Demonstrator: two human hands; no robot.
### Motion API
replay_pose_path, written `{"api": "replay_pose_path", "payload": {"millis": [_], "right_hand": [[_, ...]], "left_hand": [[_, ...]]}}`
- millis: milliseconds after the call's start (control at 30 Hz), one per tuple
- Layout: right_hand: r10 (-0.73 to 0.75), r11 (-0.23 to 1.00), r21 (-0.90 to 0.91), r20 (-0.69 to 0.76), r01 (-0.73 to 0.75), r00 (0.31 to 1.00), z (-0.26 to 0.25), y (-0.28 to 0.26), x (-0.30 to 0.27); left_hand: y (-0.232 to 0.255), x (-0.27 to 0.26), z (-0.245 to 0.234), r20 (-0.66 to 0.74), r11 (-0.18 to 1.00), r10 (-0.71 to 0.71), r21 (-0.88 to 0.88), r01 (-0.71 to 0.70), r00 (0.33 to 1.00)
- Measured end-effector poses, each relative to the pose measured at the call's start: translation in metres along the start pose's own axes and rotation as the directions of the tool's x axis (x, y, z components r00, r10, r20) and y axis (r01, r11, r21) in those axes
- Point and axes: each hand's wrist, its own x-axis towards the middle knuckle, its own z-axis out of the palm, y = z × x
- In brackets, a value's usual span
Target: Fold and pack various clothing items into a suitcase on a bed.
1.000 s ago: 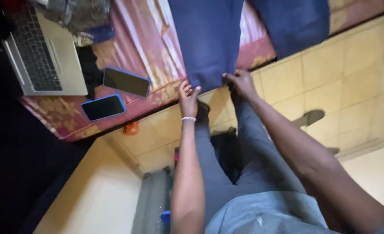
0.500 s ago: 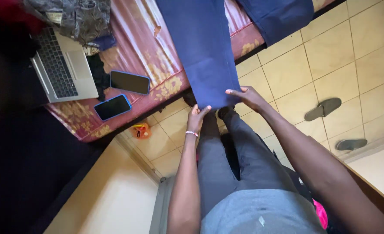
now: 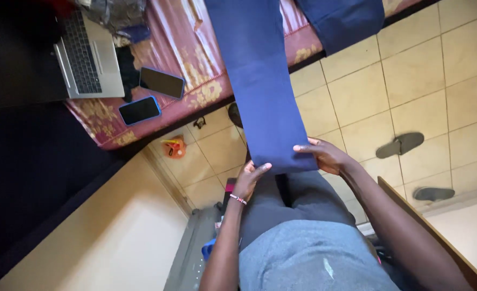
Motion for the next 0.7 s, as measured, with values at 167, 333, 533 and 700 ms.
{"api": "replay_pose_path", "payload": {"millis": [167,333,533,700], "right_hand": [[-0.038,0.982,-0.189,-0.077,0.023,0.996,0.008,-0.002,-0.032],[-0.121,0.972,-0.219,-0.155,0.085,0.98,-0.007,0.009,-0.049],[-0.277,0.946,-0.222,-0.172,0.237,0.945,0.004,-0.029,-0.056],[-0.182,0.983,0.003,-0.03,0.183,0.983,0.006,-0.059,-0.045]], "left_hand": [[0.009,-0.02,0.037,-0.029,0.967,-0.042,-0.252,0.033,0.999],[0.03,-0.03,0.063,-0.134,0.951,0.08,-0.288,-0.116,0.988],[0.03,-0.007,0.048,-0.228,0.915,0.36,-0.105,-0.39,0.905],[0.048,-0.015,0.028,-0.341,0.983,0.183,0.049,-0.177,0.922]]}}
